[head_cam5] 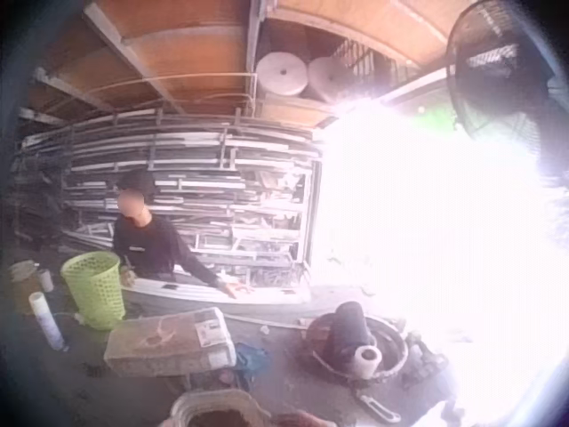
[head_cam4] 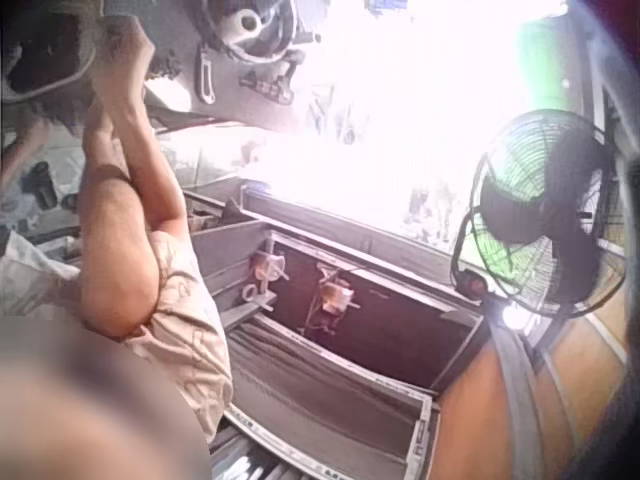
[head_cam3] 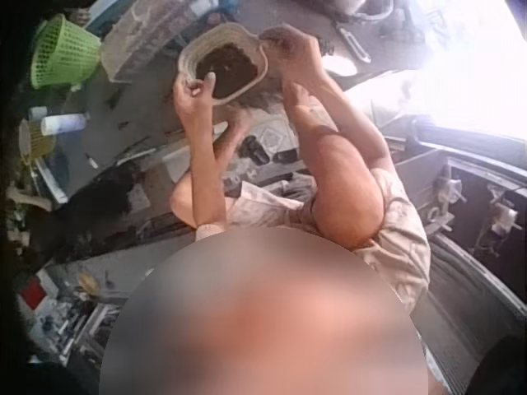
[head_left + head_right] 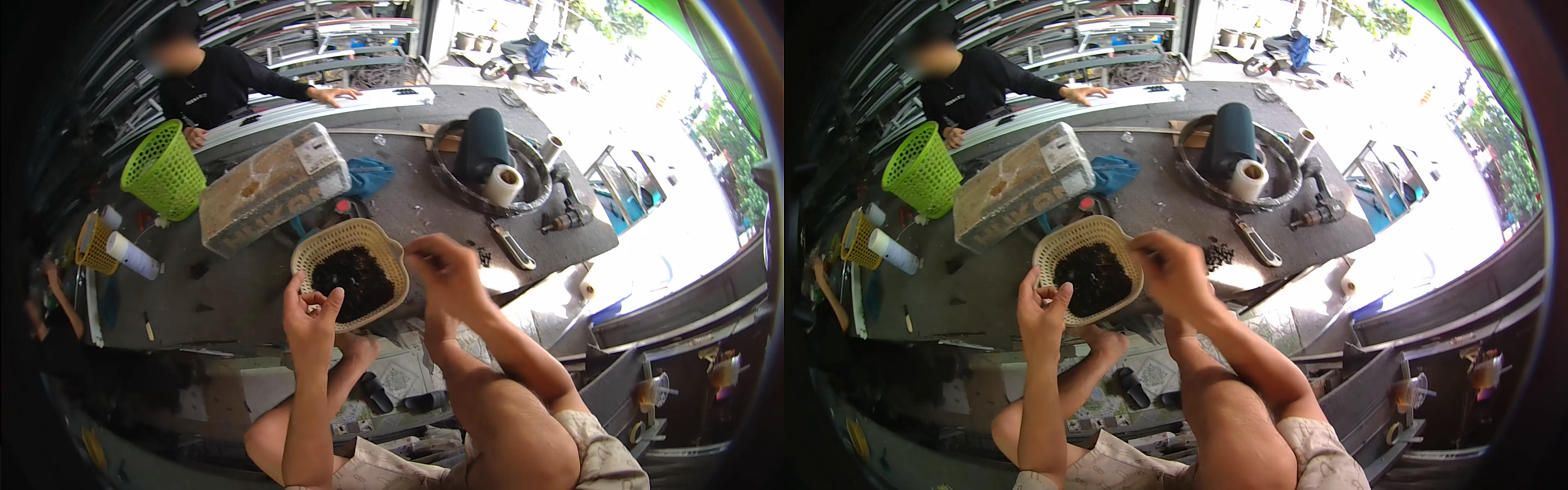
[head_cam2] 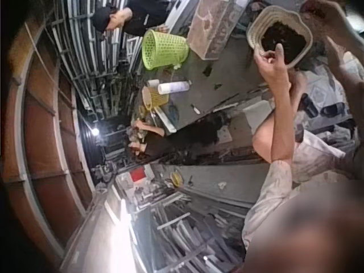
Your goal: The person sits at a workbench and repeatedly picks small black plastic components from a basket, threading them onto a metal rod held in the left hand. The person occasionally uses a utility knife to trim or adjust the components on the rod.
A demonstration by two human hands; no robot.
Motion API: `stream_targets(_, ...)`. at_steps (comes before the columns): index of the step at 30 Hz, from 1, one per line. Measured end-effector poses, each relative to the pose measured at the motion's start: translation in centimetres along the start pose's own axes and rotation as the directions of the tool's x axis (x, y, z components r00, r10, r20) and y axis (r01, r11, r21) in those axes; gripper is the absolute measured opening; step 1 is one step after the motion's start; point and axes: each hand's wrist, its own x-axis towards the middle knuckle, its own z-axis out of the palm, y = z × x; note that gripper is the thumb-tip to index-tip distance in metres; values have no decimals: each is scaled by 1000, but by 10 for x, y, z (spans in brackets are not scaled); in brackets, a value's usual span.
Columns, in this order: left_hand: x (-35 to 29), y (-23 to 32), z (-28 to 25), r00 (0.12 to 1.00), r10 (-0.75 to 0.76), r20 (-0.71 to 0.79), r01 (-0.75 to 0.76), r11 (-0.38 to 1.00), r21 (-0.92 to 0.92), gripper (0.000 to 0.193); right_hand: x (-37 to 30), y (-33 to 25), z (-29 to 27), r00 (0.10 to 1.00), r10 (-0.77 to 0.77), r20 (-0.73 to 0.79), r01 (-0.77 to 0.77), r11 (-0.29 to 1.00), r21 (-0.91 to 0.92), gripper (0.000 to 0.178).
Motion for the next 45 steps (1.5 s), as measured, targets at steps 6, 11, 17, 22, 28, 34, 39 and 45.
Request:
stream_targets(6, -58, -39, -38, 856, -257, 448, 516, 403, -756, 18, 41, 31, 8, 963, -120, 240, 197, 923, -330, 15)
stream_targets(11, -132, -122, -38, 680, -484, 551, 728, 354, -588, 16, 58, 55, 82, 687, 133, 715, 480, 656, -583, 15)
stream_targets(17, -146, -169, -28, 613, -655, 442, 784, 435, -443, 21, 45, 74, 102, 675, 117, 728, 568, 547, -615, 9)
stream_targets(22, -140, -162, -12, 649, -581, 491, 761, 471, -447, 22, 40, 76, 102, 654, 174, 737, 520, 603, -604, 14)
stream_targets(28, -138, -153, -19, 636, -564, 528, 771, 433, -467, 24, 42, 74, 102, 593, 229, 772, 536, 604, -590, 20)
stream_targets(34, -142, -157, -23, 619, -605, 501, 783, 429, -450, 24, 46, 75, 98, 602, 194, 774, 396, 770, -501, 32)
stream_targets(39, -139, -160, -24, 628, -588, 510, 778, 458, -430, 27, 40, 72, 100, 643, 195, 741, 358, 778, -516, 40)
stream_targets(45, -140, -160, -24, 603, -597, 530, 798, 441, -411, 32, 35, 66, 108, 621, 281, 732, 392, 697, -600, 34)
